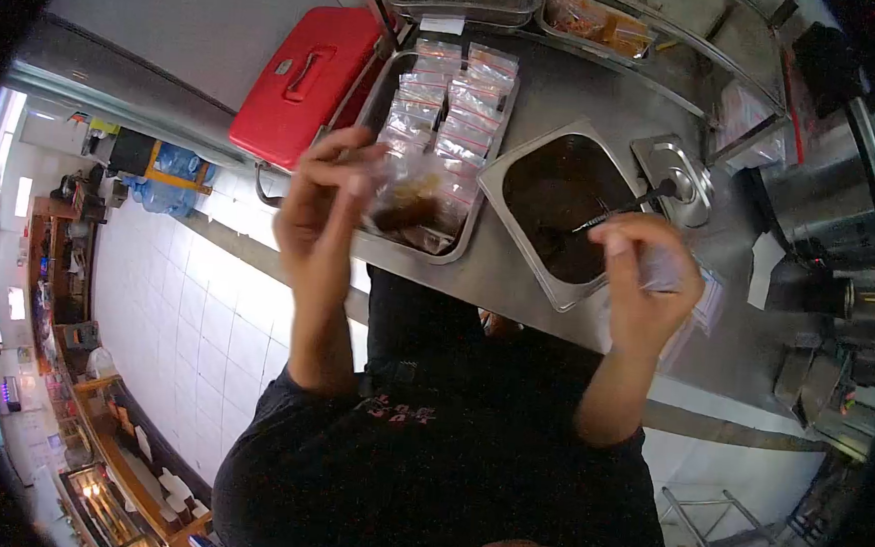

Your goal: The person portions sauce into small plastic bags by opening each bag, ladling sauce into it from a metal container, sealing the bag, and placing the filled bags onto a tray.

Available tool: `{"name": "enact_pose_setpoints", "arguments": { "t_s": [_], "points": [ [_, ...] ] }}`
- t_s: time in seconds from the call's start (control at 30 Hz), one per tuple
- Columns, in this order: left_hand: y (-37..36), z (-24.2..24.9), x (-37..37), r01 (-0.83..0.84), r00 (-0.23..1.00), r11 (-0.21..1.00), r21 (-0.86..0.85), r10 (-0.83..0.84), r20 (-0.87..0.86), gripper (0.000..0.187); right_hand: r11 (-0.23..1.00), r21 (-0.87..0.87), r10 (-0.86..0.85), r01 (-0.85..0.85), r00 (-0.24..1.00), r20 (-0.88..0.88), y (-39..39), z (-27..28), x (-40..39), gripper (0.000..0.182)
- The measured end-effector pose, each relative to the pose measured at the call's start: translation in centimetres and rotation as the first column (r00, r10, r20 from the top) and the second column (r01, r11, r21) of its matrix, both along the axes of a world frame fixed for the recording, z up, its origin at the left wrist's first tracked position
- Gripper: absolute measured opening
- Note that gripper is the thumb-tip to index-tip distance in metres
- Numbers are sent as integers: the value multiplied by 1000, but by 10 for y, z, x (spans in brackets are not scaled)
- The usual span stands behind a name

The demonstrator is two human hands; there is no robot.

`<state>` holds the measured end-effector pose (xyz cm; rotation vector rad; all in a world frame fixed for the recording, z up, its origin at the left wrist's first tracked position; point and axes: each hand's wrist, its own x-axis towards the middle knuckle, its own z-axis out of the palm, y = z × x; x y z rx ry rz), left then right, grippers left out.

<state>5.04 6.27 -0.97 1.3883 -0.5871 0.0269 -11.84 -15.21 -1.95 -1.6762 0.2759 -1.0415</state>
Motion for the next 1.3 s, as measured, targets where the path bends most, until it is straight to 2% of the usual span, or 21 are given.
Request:
{"name": "enact_pose_setpoints", "arguments": {
  "t_s": [0.03, 0.1, 0.13, 0.2, 0.3, 0.43, 0.47, 0.5, 0.53, 0.6, 0.63, 0.67, 0.7, 0.73, 0.8, 0.87, 0.93, 0.97, 1.03, 1.17, 1.3],
  "points": [
    [12, -1, 11, -109, 994, 992, 69, 109, 8, 12, 1000, 3, 0, 0, 1000, 3, -4, -1, -2, 4],
    [24, -4, 26, -324, 918, 922, 214, 251, 306, 10, 993, 94, -71, 73, 997, -31, -8, -3, -7, 3],
    [24, -10, 29, -323, 919, 922, 216, 250, 306, 10, 991, 103, -82, 91, 993, -90, -8, -3, -12, 4],
    [25, -26, 33, -558, 827, 686, 467, 409, 386, 7, 986, 119, -101, 114, 989, -111, -8, -6, -17, 3],
    [15, -77, 47, -439, 896, 697, 568, 287, 340, 7, 980, 153, -107, 127, 986, -129, -4, -6, -20, 2],
    [-7, -85, 40, -299, 954, 696, 653, 205, 218, 8, 982, 173, -59, 78, 992, -109, 0, -3, -27, 3],
    [-11, -80, 38, -172, 984, 883, 437, 171, 43, 10, 982, 170, -63, 81, 992, -110, -1, -2, -30, 3],
    [-15, -72, 35, -65, 990, 984, 164, 85, -116, 12, 979, 184, -65, 93, 987, -149, -1, -1, -33, 4],
    [-18, -61, 28, -77, 996, 982, 172, 85, -38, 7, 975, 197, -64, 100, 981, -184, -1, 0, -34, 6],
    [-31, -42, -3, 81, 995, 991, 104, -73, -75, 8, 982, 171, -49, 75, 987, -153, 3, -5, -32, 14],
    [-36, -28, -25, 246, 966, 946, 213, -221, -134, 18, 988, 145, -26, 43, 993, -118, 7, -6, -26, 22],
    [-46, -25, -38, 431, 896, 843, 324, -443, -38, 29, 988, 150, 40, -27, 996, -81, 13, -7, -19, 22],
    [-53, -17, -58, 549, 831, 779, 302, -548, -95, 33, 999, -43, -18, 14, 994, -108, 20, -9, -14, 31],
    [-61, -20, -70, 529, 811, 765, 367, -583, 46, 37, 971, -235, -78, 52, 991, -104, 26, -12, -9, 39],
    [-75, -40, -88, 481, 826, 817, 317, -544, 147, 31, 962, -271, -55, 28, 994, -93, 32, -19, -7, 47],
    [-77, -43, -78, 393, 863, 884, 252, -449, 229, 27, 983, -134, -140, 128, 986, -86, 36, -23, -12, 36],
    [-77, -29, -76, 371, 886, 928, 24, -362, 289, 17, 982, -162, -111, 94, 989, -96, 32, -20, -18, 29],
    [-73, -25, -74, 359, 891, 933, 17, -348, 292, 17, 974, -198, -140, 112, 982, -131, 29, -19, -21, 23],
    [-61, -17, -70, 437, 899, 897, 63, -438, -9, 17, 986, -152, -82, 63, 989, -126, 28, -23, -25, 21],
    [-61, -33, -66, 376, 923, 924, 71, -380, 60, 23, 995, -17, 93, -98, 977, -190, 43, -17, -17, 17],
    [-57, -29, -64, 384, 901, 900, 205, -414, 130, 23, 990, -78, 96, -116, 970, -223, 44, -19, -14, 13]
  ]
}}
